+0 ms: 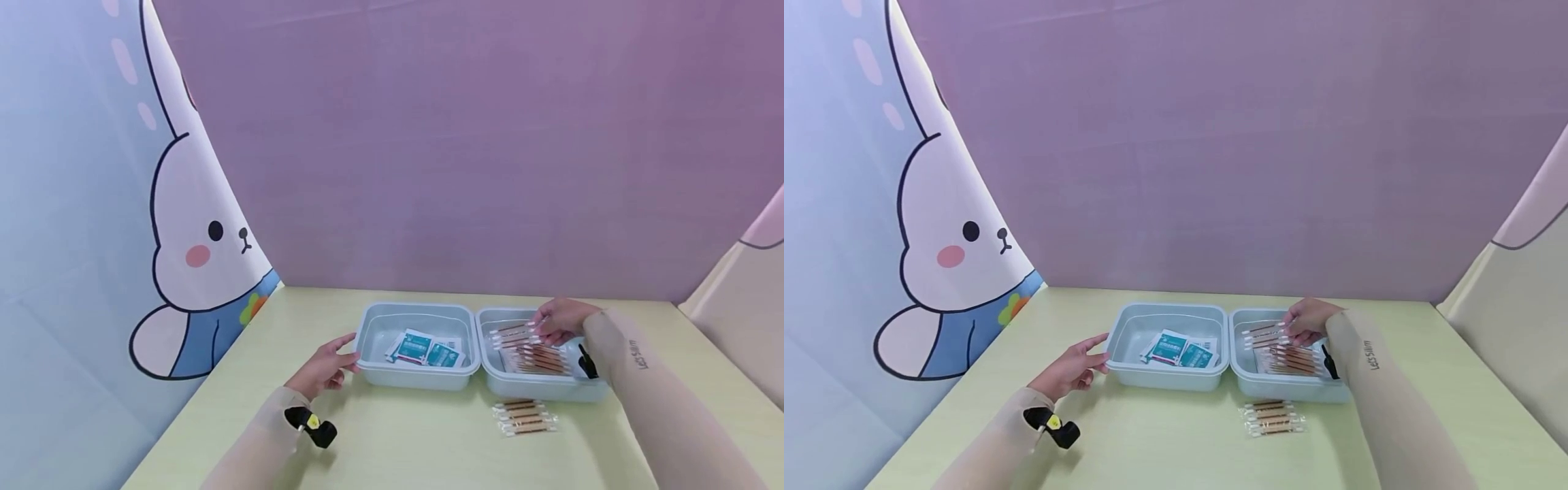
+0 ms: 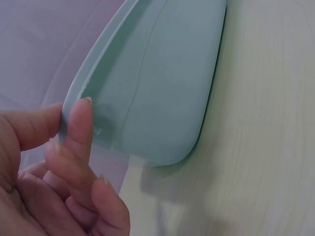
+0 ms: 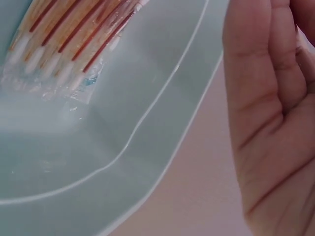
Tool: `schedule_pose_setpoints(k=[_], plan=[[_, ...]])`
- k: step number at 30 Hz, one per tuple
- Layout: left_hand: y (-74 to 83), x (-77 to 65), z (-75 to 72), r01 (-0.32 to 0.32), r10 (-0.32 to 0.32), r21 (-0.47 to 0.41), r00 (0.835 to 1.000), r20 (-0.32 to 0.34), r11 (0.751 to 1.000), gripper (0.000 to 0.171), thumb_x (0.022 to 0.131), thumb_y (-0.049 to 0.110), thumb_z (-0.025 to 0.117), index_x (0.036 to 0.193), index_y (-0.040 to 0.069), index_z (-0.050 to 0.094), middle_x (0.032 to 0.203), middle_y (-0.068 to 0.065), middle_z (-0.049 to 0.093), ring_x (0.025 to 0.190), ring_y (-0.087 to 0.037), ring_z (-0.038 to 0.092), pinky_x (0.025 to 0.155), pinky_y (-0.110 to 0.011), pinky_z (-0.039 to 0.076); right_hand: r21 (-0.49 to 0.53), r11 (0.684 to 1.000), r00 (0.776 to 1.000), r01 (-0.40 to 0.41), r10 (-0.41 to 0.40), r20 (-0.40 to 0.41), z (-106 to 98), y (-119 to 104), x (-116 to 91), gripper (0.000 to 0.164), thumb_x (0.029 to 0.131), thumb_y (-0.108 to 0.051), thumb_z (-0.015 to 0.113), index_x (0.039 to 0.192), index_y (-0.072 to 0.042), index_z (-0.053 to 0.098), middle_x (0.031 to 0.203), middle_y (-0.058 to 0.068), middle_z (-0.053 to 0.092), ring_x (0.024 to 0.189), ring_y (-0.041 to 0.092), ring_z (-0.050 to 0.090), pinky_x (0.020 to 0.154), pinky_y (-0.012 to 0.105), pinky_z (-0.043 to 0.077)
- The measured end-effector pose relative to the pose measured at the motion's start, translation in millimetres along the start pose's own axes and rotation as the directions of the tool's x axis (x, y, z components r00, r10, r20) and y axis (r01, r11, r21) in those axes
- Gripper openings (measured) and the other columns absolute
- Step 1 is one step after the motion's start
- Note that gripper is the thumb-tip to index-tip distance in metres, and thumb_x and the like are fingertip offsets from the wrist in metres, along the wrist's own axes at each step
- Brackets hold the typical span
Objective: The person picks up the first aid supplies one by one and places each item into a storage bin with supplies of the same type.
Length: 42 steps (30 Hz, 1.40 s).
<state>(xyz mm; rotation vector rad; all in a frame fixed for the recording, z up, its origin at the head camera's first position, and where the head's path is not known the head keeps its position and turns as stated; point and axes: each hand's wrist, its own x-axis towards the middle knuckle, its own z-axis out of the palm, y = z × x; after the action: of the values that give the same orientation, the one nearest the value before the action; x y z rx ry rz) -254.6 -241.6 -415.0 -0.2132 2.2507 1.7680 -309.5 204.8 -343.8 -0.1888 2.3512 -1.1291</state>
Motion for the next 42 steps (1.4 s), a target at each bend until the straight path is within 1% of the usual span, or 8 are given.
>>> schedule_pose_setpoints(k=[6, 13, 19, 23, 27, 32, 37, 42], plan=[[-2.2, 1.3, 0.3, -0.002, 0.002, -0.019, 1.000, 0.009, 1.000, 0.053, 0.096, 0.014, 0.058, 0.146, 0.011, 0.039, 0.070, -0.001, 0.065, 0.048, -0.013, 0.039, 0.049, -0.024, 0.035, -0.028, 0.999, 0.999, -0.044, 0.044, 0.003, 4.6, 3.2, 7.4, 0.006, 0.092, 0.003, 0.055, 0.096, 0.003, 0.059, 0.071, 0.002, 0.060, 0.058, 0.009, 0.057, 0.057, 0.021, 0.051], [-2.4, 2.7, -2.6, -0.030, 0.031, -0.019, 0.998, 0.051, 0.999, 0.058, 0.095, 0.019, 0.060, 0.147, 0.011, 0.037, 0.072, -0.002, 0.066, 0.049, -0.011, 0.041, 0.050, -0.023, 0.036, -0.070, 0.997, 0.999, -0.036, 0.036, 0.002, 7.6, 6.0, 11.1, 0.004, 0.091, 0.004, 0.056, 0.093, 0.003, 0.060, 0.070, 0.003, 0.060, 0.056, 0.009, 0.057, 0.056, 0.023, 0.052], [-2.5, 0.3, -5.0, -0.060, 0.064, -0.042, 0.992, 0.106, 0.997, 0.061, 0.094, 0.023, 0.062, 0.148, 0.010, 0.035, 0.073, -0.002, 0.067, 0.049, -0.009, 0.042, 0.050, -0.023, 0.036, -0.215, 0.976, 0.995, -0.024, 0.003, -0.100, 7.2, 1.5, 13.7, 0.012, 0.087, 0.004, 0.060, 0.099, 0.007, 0.059, 0.070, 0.005, 0.062, 0.057, 0.012, 0.057, 0.056, 0.027, 0.051], [-2.0, 2.0, -2.6, -0.028, 0.031, -0.039, 0.997, 0.074, 0.999, 0.057, 0.096, 0.018, 0.059, 0.147, 0.010, 0.036, 0.071, -0.001, 0.066, 0.048, -0.010, 0.041, 0.050, -0.023, 0.035, -0.237, 0.971, 0.990, -0.030, -0.004, -0.141, 7.2, -3.1, 14.3, 0.019, 0.088, 0.001, 0.062, 0.105, 0.008, 0.058, 0.073, 0.006, 0.059, 0.060, 0.015, 0.054, 0.059, 0.030, 0.052], [-0.9, 3.1, 0.1, -0.012, 0.013, -0.030, 0.999, 0.036, 0.999, 0.055, 0.096, 0.017, 0.058, 0.147, 0.010, 0.038, 0.070, 0.000, 0.065, 0.048, -0.011, 0.039, 0.049, -0.023, 0.034, -0.246, 0.969, 0.990, 0.011, -0.044, -0.130, 8.7, -7.3, 10.5, 0.024, 0.087, -0.001, 0.062, 0.109, 0.007, 0.058, 0.078, 0.006, 0.058, 0.062, 0.016, 0.052, 0.063, 0.032, 0.052], [1.0, 3.2, 3.3, 0.000, 0.000, -0.015, 1.000, 0.018, 1.000, 0.055, 0.096, 0.017, 0.058, 0.147, 0.011, 0.038, 0.071, -0.002, 0.065, 0.048, -0.013, 0.039, 0.049, -0.024, 0.034, -0.250, 0.961, 0.987, 0.121, -0.143, -0.073, 9.5, -9.6, -1.5, 0.025, 0.085, -0.001, 0.065, 0.108, 0.007, 0.060, 0.086, 0.007, 0.064, 0.068, 0.017, 0.058, 0.066, 0.034, 0.054], [0.1, 6.6, 5.6, 0.007, -0.007, 0.000, 1.000, 0.008, 1.000, 0.055, 0.096, 0.018, 0.059, 0.146, 0.013, 0.039, 0.073, -0.003, 0.066, 0.049, -0.014, 0.040, 0.051, -0.025, 0.035, -0.236, 0.945, 0.972, 0.228, -0.236, -0.005, 12.8, -15.0, -16.1, 0.026, 0.084, 0.000, 0.065, 0.108, 0.008, 0.059, 0.086, 0.009, 0.067, 0.073, 0.019, 0.061, 0.069, 0.037, 0.054], [0.1, 7.2, 8.3, 0.012, -0.012, -0.001, 1.000, 0.001, 1.000, 0.054, 0.096, 0.017, 0.059, 0.146, 0.013, 0.039, 0.073, -0.004, 0.066, 0.049, -0.014, 0.039, 0.051, -0.025, 0.035, -0.257, 0.926, 0.960, 0.276, -0.277, 0.033, 22.6, -23.5, -28.7, 0.026, 0.084, -0.002, 0.068, 0.108, 0.005, 0.061, 0.083, 0.007, 0.064, 0.074, 0.019, 0.060, 0.070, 0.037, 0.052]])
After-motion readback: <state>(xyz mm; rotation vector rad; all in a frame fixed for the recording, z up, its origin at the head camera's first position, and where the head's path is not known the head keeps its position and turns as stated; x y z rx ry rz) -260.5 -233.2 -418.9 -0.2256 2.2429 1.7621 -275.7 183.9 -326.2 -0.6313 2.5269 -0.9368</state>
